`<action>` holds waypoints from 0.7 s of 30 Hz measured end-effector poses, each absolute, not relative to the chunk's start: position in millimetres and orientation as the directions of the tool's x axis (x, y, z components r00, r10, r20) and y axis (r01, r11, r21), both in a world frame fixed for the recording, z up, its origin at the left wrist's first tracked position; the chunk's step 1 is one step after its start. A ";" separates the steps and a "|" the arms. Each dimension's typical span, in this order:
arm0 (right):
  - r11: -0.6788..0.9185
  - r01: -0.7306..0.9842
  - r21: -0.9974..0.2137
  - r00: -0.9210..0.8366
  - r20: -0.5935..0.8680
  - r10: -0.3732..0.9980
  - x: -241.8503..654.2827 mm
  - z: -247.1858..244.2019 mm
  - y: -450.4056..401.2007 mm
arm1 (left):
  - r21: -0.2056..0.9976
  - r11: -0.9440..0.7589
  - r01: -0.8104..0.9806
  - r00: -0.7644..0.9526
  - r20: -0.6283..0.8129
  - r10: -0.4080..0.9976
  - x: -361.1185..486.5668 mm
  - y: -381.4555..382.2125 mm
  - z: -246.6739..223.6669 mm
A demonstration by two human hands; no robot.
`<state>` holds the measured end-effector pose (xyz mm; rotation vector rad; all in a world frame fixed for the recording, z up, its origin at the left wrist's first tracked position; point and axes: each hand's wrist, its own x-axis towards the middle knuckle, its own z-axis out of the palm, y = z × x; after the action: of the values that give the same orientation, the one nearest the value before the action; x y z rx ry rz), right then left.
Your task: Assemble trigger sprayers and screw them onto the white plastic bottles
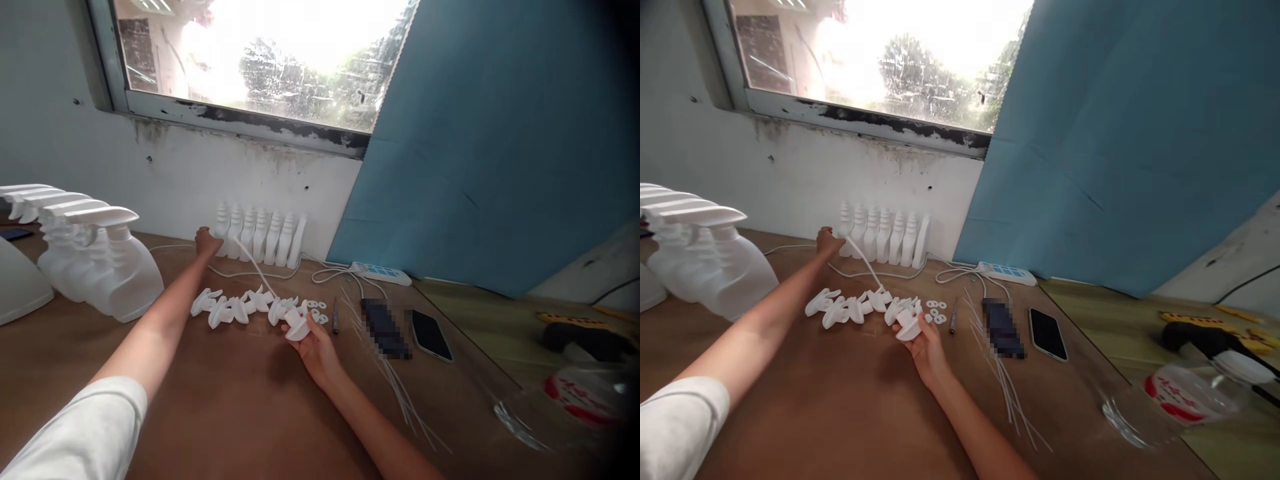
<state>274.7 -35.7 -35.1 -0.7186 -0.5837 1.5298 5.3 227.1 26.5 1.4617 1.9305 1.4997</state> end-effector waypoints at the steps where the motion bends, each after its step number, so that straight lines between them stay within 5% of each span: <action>1: -0.090 -0.681 -0.727 -0.015 -0.109 0.994 275.0 -35.2 -35.3 | 0.844 -0.042 0.535 -0.432 0.316 0.845 4.7 232.2 23.5; 7: -0.063 -0.725 -0.686 -0.034 -0.056 0.998 276.3 -33.9 -35.0 | 0.818 0.013 0.575 -0.432 0.290 0.854 7.8 234.1 15.4; 12: 0.016 -0.705 -0.709 0.012 0.011 1.000 291.8 -24.6 -29.0 | 0.740 -0.091 0.666 -0.449 0.496 0.743 6.1 185.2 29.0; 16: 0.201 -0.665 -0.719 0.188 0.099 0.977 328.8 -8.3 -19.4 | 0.482 -0.338 0.808 -0.180 0.749 0.637 5.9 117.6 41.6; 21: 0.443 -0.521 -0.729 0.432 0.223 0.874 379.3 9.7 -16.2 | 0.256 -0.476 0.841 0.105 0.786 0.609 -4.3 31.5 38.5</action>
<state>379.3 -16.2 9.7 -0.6282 -0.6489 0.9442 -4.3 31.5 38.5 2.5102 1.6990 1.5423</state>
